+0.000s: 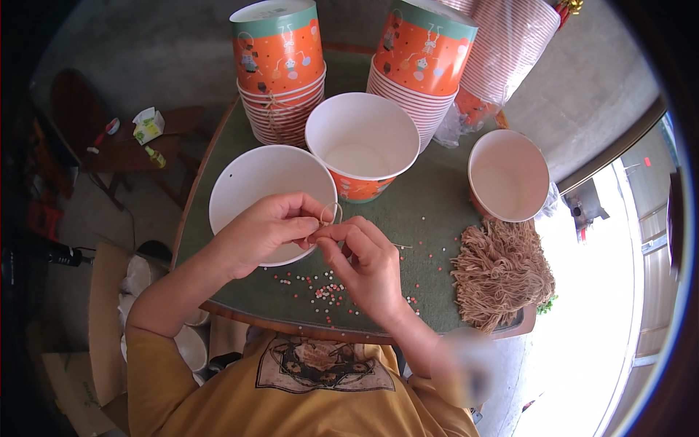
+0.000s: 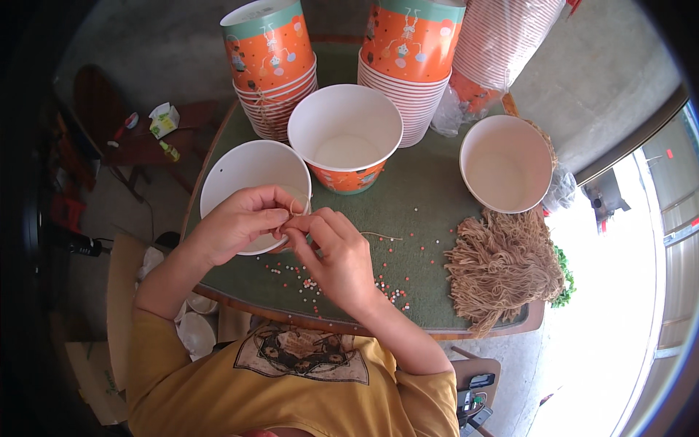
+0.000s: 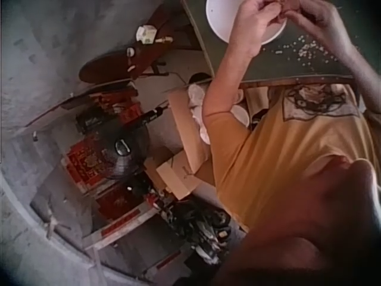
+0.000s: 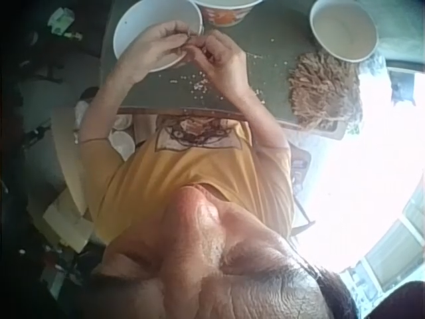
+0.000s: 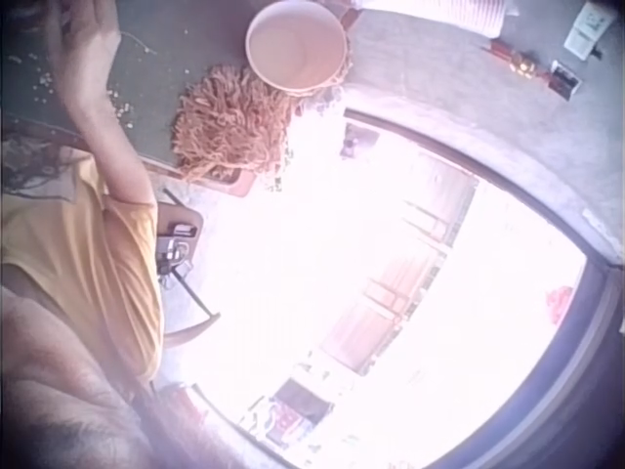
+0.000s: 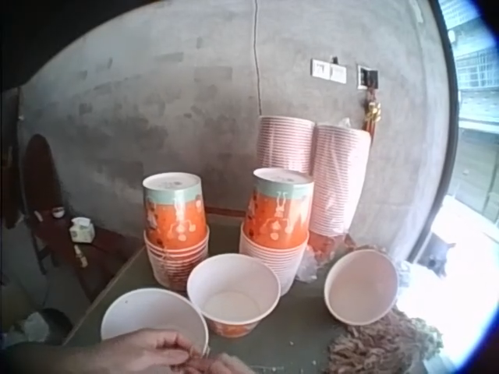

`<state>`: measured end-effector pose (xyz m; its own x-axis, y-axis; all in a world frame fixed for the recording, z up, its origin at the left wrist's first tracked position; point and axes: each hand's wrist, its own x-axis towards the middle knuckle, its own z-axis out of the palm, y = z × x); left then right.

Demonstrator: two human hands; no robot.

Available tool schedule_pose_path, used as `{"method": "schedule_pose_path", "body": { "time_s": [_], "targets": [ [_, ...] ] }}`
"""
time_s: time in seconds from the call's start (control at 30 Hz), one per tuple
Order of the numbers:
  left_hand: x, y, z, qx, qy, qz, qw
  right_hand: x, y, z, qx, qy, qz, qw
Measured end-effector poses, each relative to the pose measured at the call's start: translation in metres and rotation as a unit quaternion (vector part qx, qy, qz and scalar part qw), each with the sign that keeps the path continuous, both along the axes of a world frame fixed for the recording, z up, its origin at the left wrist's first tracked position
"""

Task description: Attaching decorative string handles to festive paper cups by threading them through pre-punched holes.

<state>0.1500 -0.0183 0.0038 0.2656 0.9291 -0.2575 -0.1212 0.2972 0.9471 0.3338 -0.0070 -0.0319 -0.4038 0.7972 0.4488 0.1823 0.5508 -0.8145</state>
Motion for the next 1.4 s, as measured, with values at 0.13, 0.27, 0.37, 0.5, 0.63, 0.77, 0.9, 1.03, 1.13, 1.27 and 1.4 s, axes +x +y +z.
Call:
{"method": "schedule_pose_path", "body": {
  "time_s": [0.13,0.27,0.37,0.5,0.63,0.77,0.9,1.03,1.13,1.27,1.4],
  "targets": [
    [-0.006,0.0,-0.001,0.006,-0.008,-0.017,1.0,0.011,0.003,-0.006,-0.162,0.069,0.021,0.984],
    [-0.003,-0.004,-0.002,0.083,0.096,-0.021,0.992,0.012,0.011,0.003,-0.191,0.148,-0.014,0.97],
    [-0.002,-0.005,-0.006,0.132,0.113,-0.018,0.985,0.011,0.013,0.012,-0.074,-0.017,0.006,0.997],
    [-0.002,-0.007,-0.001,0.153,0.141,-0.049,0.977,0.003,0.011,0.002,-0.043,-0.015,-0.004,0.999],
    [0.002,-0.012,0.003,0.147,0.149,-0.034,0.977,-0.002,0.008,0.003,-0.038,-0.009,-0.005,0.999],
    [0.003,-0.013,-0.002,0.319,0.337,-0.012,0.886,-0.005,0.006,-0.004,0.056,-0.037,-0.035,0.997],
    [0.009,-0.018,0.001,0.371,0.445,0.025,0.815,-0.008,0.005,-0.01,0.104,-0.04,-0.053,0.992],
    [0.009,-0.019,-0.006,0.386,0.442,0.049,0.809,-0.008,0.005,-0.013,0.163,-0.049,-0.062,0.984],
    [0.01,-0.019,-0.007,0.338,0.383,0.073,0.856,-0.008,0.005,-0.014,0.187,-0.053,-0.064,0.979],
    [0.007,-0.017,-0.01,0.301,0.301,0.075,0.902,-0.008,0.005,-0.015,0.201,-0.056,-0.063,0.976],
    [0.005,-0.014,-0.01,0.248,0.24,0.057,0.937,-0.008,0.003,-0.016,0.147,-0.017,-0.046,0.988]
  ]
}}
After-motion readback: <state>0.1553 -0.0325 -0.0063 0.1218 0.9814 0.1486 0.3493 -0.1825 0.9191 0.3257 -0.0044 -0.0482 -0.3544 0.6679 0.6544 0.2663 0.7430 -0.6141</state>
